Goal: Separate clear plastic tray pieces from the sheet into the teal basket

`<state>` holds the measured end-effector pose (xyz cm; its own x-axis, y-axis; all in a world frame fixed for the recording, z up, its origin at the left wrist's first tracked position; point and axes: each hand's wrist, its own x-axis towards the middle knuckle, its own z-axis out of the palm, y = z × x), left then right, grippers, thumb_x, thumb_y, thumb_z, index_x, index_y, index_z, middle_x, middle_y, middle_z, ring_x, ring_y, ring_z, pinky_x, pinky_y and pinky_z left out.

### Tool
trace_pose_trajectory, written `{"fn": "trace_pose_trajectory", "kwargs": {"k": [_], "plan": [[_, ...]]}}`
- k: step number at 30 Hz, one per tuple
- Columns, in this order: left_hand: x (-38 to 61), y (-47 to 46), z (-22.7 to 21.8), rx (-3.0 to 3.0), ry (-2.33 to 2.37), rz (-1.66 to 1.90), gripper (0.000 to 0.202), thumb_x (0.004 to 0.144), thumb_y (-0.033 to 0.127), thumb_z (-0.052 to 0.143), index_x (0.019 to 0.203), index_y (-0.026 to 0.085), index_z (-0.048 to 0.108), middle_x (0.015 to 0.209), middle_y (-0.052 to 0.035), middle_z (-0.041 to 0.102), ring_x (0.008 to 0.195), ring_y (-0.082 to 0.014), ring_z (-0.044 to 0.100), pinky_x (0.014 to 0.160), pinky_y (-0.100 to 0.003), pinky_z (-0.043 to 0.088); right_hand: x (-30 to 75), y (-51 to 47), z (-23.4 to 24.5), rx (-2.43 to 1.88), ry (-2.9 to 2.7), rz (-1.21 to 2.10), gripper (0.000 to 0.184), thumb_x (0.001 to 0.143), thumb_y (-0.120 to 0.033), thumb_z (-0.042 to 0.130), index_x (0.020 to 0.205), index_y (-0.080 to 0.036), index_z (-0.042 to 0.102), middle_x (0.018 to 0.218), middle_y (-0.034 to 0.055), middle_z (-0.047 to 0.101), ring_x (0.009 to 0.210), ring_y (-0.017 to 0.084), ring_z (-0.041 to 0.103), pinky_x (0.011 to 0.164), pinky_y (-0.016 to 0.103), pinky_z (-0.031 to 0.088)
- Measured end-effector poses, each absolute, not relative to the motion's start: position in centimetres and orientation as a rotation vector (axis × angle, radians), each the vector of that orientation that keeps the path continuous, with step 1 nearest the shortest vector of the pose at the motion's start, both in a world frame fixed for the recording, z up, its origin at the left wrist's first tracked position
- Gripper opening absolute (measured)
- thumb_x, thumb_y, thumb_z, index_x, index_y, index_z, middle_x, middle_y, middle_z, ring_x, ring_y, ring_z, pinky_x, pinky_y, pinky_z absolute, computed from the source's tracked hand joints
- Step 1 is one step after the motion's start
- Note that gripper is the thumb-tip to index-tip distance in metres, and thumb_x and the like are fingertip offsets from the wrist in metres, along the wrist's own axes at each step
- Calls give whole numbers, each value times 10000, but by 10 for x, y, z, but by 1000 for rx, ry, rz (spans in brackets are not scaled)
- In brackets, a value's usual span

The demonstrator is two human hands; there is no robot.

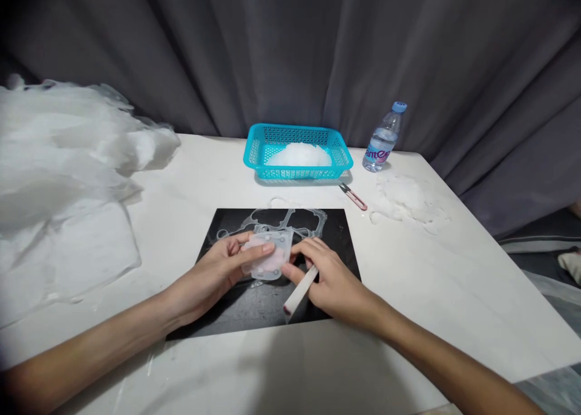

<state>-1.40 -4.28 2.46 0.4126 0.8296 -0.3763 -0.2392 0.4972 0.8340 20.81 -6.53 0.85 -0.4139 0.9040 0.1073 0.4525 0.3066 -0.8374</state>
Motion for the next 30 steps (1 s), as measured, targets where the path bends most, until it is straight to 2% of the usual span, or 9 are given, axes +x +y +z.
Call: {"fn": "trace_pose_trajectory", "kwargs": {"k": [3, 8, 14, 17, 21, 23, 26, 30], "plan": [[-14, -44, 22, 807, 890, 767, 327, 857, 377, 871, 1037, 135, 744, 1035, -92, 799, 918, -181, 721, 870, -282, 537, 205, -67, 9, -1178, -1970, 1027, 91, 1000, -303, 688, 968, -222, 661, 924, 20, 624, 873, 182, 563, 807, 307, 445], [-14, -47, 22, 831, 906, 770, 343, 876, 419, 846, 1033, 145, 713, 1048, -83, 782, 922, -192, 714, 882, -307, 533, 206, -67, 14, -1180, -1940, 1028, 94, 995, -262, 663, 913, -220, 649, 881, 14, 610, 842, 175, 567, 785, 299, 444], [-14, -50, 15, 868, 885, 749, 436, 759, 336, 946, 1073, 168, 695, 1002, -52, 778, 913, -194, 726, 897, -310, 538, 205, -67, 11, -1151, -1982, 919, 124, 958, -172, 616, 850, -218, 576, 810, 3, 555, 797, 174, 544, 728, 292, 425], [-14, -51, 13, 869, 891, 756, 423, 756, 334, 946, 1062, 171, 704, 979, -37, 769, 890, -184, 715, 871, -296, 535, 207, -66, 13, -1131, -2021, 874, 136, 955, -161, 604, 842, -221, 558, 801, 4, 550, 800, 182, 532, 729, 300, 418], [-13, -51, 13, 878, 912, 772, 422, 771, 365, 935, 1071, 162, 718, 994, -40, 768, 903, -182, 702, 870, -288, 528, 211, -65, 20, -1108, -2014, 1003, 25, 949, -205, 629, 936, -217, 612, 868, 17, 590, 837, 184, 546, 762, 308, 439], [-13, -51, 13, 897, 920, 778, 420, 771, 367, 934, 1075, 166, 724, 1007, -40, 773, 906, -182, 702, 868, -283, 525, 211, -65, 23, -1124, -1954, 1094, 75, 958, -277, 661, 998, -215, 644, 893, 19, 603, 833, 179, 554, 753, 301, 450], [-12, -52, 12, 935, 945, 791, 404, 761, 365, 938, 1054, 179, 731, 991, -31, 778, 891, -190, 708, 848, -284, 525, 211, -64, 23, -1171, -1871, 1094, 170, 988, -377, 676, 954, -211, 667, 859, 9, 575, 788, 163, 553, 734, 292, 453], [-12, -54, 11, 947, 957, 788, 405, 766, 380, 936, 1045, 175, 725, 990, -35, 774, 896, -192, 703, 853, -289, 521, 214, -62, 20, -1163, -1905, 1079, 143, 1023, -351, 655, 986, -218, 694, 899, 17, 585, 818, 164, 584, 771, 294, 471]]}}
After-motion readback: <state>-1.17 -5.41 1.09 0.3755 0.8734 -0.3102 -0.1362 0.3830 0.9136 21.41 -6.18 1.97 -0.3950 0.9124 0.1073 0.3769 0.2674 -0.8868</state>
